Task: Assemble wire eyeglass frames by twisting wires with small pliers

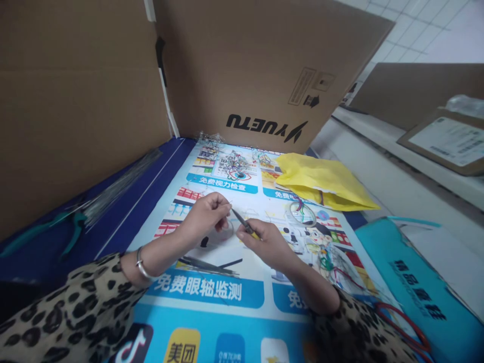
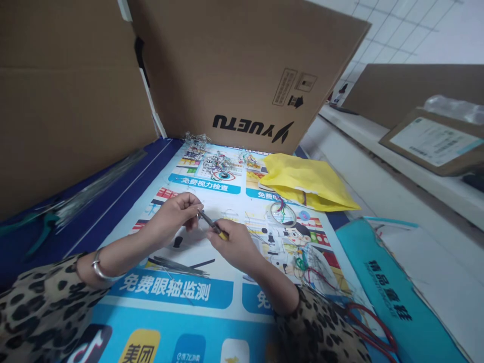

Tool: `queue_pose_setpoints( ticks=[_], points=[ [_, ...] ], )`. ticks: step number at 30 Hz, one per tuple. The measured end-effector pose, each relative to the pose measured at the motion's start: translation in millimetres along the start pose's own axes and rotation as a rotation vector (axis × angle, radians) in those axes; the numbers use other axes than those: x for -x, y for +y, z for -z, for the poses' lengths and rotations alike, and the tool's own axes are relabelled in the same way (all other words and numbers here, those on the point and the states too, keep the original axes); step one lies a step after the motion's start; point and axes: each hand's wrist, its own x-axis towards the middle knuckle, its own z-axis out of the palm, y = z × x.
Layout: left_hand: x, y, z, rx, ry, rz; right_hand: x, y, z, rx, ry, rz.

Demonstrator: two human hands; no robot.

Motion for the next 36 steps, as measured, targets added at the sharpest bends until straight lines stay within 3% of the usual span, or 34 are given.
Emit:
queue_pose_setpoints(
  ticks=[6,11,16,20,23,29,36],
  points=[
    [3.9,-1.6,-1.5,0.091,-0.135,0.040,-1.4,0.9,-5.5,0.026,0.199,-0.040],
    [4.6,-7.3,-3.4,0.130,-0.212,0.026,-3.3,-0.4,-8.8,0.031,0.267,-0.039],
    [4.1,-3.6,-1.2,0.216,-0.094,0.018,-4.3,9.9,-10.5,0.157,0.338,0.076],
    [3.8,0.1,1.8,0.352,-0.064,0.031,-5.8,29.7,-7.5,0.424,0.466,0.278],
    [3.2,-0.7,2.2,0.393,-0.060,0.043,-6.1,37.5,-4.5,0.634,0.480,0.370],
    [4.2,-0.8,-1.6,0.382,-0.049,0.068,-4.1,33.7,-2.8,0.881,0.480,0.410],
    [8.3,4.9,-4.4,0.350,-0.011,0.119,-4.2,35.0,-1.7,0.983,0.481,0.433]
  ],
)
